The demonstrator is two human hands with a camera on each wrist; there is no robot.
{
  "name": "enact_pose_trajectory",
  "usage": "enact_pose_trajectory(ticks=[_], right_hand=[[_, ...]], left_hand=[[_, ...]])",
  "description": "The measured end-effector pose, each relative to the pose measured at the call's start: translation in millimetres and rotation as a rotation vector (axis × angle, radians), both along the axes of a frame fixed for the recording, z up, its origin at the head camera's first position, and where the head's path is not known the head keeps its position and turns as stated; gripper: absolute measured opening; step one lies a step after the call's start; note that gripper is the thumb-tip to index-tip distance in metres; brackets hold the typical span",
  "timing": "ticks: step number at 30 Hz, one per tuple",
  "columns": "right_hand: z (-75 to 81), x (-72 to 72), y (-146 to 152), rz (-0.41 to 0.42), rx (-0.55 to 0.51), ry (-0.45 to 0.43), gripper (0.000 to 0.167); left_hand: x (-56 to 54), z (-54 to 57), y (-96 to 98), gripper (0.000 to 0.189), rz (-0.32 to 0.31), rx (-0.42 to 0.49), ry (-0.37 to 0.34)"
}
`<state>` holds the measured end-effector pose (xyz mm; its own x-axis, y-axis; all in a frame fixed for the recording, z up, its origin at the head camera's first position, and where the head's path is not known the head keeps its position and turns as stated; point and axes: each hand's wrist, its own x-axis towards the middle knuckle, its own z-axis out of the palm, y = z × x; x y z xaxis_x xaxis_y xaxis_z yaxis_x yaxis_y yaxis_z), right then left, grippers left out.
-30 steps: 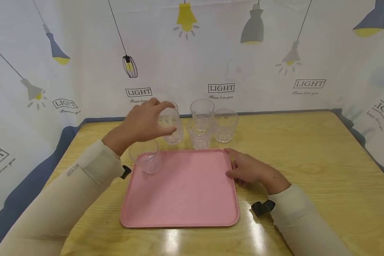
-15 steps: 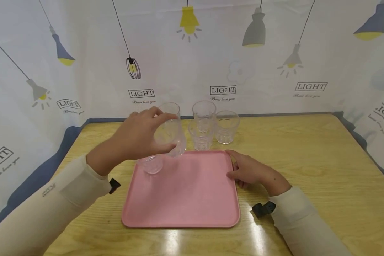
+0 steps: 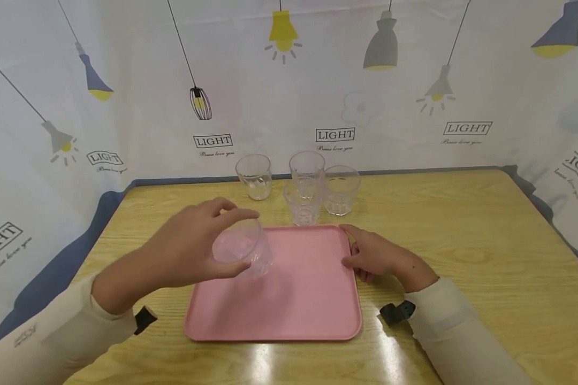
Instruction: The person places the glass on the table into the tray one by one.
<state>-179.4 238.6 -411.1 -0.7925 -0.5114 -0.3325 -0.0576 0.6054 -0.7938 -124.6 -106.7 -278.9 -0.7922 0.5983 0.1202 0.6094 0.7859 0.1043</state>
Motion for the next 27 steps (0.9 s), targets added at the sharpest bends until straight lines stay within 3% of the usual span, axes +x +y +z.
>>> enact_pose_trajectory(ticks=[12, 20, 27], right_hand=[[-1.2, -1.0, 0.1, -0.001, 0.0, -0.004, 0.082], [-2.6, -1.7, -0.7, 0.004, 0.003, 0.0, 0.083], [-1.9, -1.0, -0.8, -0.002, 0.002, -0.005, 0.083]], left_hand=[[29.0, -21.1, -21.7, 0.071, 0.052, -0.055, -0.047], [31.6, -32.4, -31.4, 0.077, 0.1, -0.101, -0.07], [31.1, -41.7, -36.0, 0.074, 0.1, -0.115, -0.07]])
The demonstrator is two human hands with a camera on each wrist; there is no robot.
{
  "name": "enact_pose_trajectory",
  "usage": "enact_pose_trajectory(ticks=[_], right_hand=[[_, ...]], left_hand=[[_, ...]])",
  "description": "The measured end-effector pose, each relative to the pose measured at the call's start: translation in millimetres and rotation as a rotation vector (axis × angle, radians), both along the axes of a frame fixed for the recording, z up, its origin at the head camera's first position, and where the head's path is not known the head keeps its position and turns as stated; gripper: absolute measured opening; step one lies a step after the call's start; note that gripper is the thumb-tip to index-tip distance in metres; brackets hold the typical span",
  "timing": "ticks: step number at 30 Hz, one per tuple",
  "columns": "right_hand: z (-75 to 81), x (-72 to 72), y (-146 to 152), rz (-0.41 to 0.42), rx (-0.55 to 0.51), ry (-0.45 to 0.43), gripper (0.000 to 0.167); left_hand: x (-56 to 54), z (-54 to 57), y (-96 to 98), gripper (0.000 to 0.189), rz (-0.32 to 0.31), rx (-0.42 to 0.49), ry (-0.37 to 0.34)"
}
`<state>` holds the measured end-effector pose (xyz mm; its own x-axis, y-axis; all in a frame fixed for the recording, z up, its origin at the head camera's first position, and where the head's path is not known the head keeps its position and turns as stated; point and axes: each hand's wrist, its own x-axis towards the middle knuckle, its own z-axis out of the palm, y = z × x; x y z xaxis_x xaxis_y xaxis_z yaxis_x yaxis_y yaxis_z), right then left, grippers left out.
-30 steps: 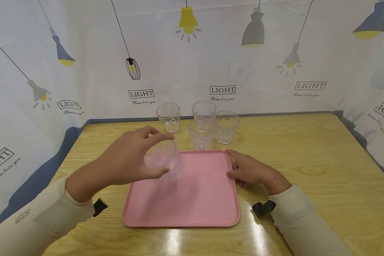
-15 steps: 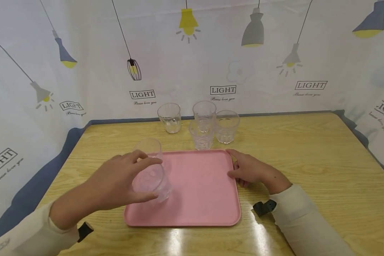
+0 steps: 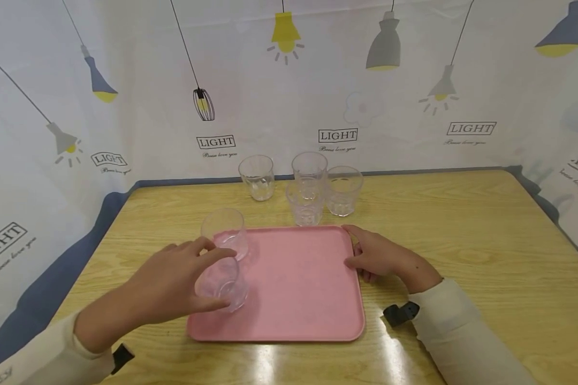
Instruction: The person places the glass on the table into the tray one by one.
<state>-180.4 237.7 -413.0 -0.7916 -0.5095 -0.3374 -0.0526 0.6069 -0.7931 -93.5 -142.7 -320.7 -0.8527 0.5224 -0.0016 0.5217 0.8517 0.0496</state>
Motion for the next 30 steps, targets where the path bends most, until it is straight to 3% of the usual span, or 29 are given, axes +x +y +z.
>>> enact_pose_trajectory(ticks=[15, 25, 30], right_hand=[[-2.8, -1.3, 1.4, 0.003, -0.01, 0.008, 0.083], [-1.9, -1.3, 2.9, 0.007, -0.021, 0.002, 0.084], [-1.7, -0.8, 2.9, 0.004, -0.014, 0.004, 0.083]], left_hand=[[-3.2, -8.6, -9.6, 0.077, 0.012, -0.015, 0.006], [-3.8, -7.1, -4.7, 0.077, 0.008, -0.05, -0.01], [-1.3, -2.8, -3.0, 0.079, -0.001, -0.066, 0.023]])
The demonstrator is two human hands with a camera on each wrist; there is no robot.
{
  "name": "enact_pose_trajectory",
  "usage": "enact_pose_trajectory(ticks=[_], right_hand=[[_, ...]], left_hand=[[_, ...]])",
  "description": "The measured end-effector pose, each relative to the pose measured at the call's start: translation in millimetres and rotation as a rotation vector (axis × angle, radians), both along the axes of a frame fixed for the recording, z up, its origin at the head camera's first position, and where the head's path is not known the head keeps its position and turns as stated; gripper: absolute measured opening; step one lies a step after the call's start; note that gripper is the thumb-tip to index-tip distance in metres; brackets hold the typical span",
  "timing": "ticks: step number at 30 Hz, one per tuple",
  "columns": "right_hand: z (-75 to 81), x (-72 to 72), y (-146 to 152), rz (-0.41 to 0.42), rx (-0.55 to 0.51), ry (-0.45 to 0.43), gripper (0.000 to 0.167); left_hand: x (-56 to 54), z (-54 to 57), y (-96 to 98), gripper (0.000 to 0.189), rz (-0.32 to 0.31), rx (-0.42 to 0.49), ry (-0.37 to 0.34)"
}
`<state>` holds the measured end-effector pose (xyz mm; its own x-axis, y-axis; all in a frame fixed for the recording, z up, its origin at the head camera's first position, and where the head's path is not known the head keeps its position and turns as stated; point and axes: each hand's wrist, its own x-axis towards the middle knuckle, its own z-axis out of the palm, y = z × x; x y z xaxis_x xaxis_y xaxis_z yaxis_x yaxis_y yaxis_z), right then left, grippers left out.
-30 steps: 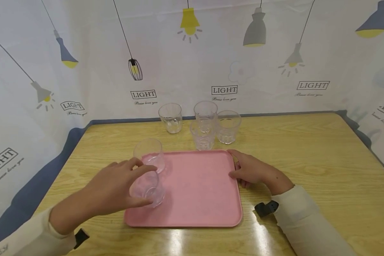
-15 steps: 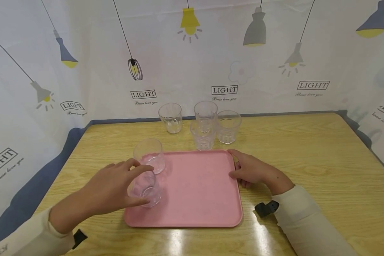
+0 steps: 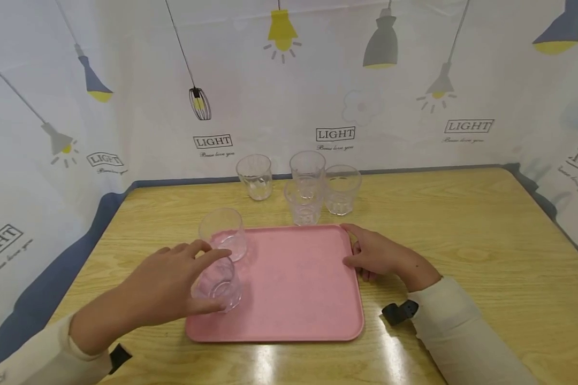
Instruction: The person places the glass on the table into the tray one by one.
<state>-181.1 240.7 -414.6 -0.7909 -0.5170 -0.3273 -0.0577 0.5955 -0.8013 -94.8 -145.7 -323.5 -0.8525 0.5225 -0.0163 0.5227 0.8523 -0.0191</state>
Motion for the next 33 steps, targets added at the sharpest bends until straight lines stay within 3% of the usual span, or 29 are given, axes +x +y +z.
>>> enact_pose_trajectory(ticks=[6, 15, 22, 33], right_hand=[[-0.4, -0.7, 0.5, -0.006, 0.01, 0.011, 0.082], [-0.3, 0.2, 3.2, -0.009, 0.001, 0.013, 0.082], [-1.1, 2.7, 5.3, -0.021, -0.005, 0.012, 0.082], [-1.8, 2.0, 1.4, -0.005, -0.035, 0.01, 0.08]], left_hand=[[-7.4, 15.3, 9.4, 0.073, -0.026, -0.011, 0.093], [-35.6, 35.9, 27.0, 0.069, 0.012, -0.004, 0.082], [-65.3, 44.4, 43.1, 0.066, 0.03, 0.019, 0.025], [-121.5, 43.9, 55.2, 0.067, 0.123, -0.021, -0.032]])
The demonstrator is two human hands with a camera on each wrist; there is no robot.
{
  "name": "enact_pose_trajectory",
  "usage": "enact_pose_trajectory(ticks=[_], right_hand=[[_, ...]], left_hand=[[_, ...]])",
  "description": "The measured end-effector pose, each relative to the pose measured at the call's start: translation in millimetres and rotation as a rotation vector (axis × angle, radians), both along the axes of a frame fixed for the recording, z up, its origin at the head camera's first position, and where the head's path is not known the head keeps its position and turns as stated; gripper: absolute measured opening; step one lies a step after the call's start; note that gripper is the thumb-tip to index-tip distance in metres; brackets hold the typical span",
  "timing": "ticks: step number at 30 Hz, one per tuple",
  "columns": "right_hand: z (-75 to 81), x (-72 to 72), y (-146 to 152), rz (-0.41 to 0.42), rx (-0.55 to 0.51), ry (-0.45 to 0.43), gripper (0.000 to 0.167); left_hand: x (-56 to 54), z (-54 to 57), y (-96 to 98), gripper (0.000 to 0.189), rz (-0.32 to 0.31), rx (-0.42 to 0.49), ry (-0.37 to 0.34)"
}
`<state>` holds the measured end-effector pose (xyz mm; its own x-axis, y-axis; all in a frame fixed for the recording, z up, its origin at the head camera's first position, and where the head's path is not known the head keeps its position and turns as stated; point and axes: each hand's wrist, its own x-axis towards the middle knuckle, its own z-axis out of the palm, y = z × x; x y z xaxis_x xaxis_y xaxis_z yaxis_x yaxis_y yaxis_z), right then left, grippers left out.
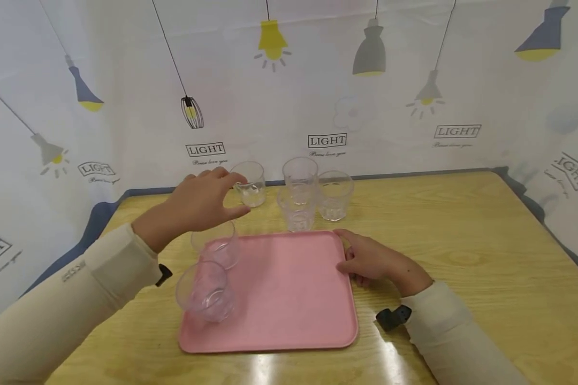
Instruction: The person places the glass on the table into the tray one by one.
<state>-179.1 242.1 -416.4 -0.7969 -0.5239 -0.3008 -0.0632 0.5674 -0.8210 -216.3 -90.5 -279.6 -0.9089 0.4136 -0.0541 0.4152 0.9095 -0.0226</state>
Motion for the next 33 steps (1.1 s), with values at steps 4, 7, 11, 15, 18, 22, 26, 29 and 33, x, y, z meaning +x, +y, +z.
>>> enact_pose_trajectory(ticks=[4, 7, 11, 15, 18, 22, 26, 29, 33], right_hand=[[-0.1, 0.3, 0.0, -0.002, 0.001, -0.004, 0.08], [-0.7, 0.3, 0.2, -0.004, 0.004, 0.0, 0.079], [-2.0, 0.1, 0.1, -0.005, 0.0, 0.006, 0.079], [-2.3, 0.0, 0.1, -0.004, 0.001, 0.009, 0.078], [-2.3, 0.2, 1.1, -0.011, 0.014, 0.01, 0.079], [-3.1, -0.2, 0.3, -0.013, 0.026, 0.013, 0.079], [-3.5, -0.5, 0.0, -0.014, 0.023, 0.003, 0.079], [-3.3, -0.6, 0.0, -0.019, 0.021, -0.003, 0.079], [-2.9, -0.3, 0.1, -0.024, 0.024, 0.0, 0.079]], left_hand=[[-21.0, -3.4, 6.9, 0.066, 0.021, 0.013, -0.013], [-35.2, -6.1, 11.0, 0.066, 0.027, 0.019, -0.03], [-52.4, -9.5, 13.6, 0.067, 0.051, 0.013, -0.074], [-66.6, -13.1, 13.9, 0.068, 0.067, 0.011, -0.118], [-74.2, -15.1, 15.9, 0.07, 0.063, 0.03, -0.175], [-79.7, -15.7, 17.1, 0.075, 0.069, 0.054, -0.272], [-83.2, -17.1, 18.1, 0.077, 0.099, 0.035, -0.344], [-85.5, -19.1, 18.8, 0.078, 0.107, 0.01, -0.382], [-88.3, -23.1, 20.1, 0.077, 0.108, -0.014, -0.403]])
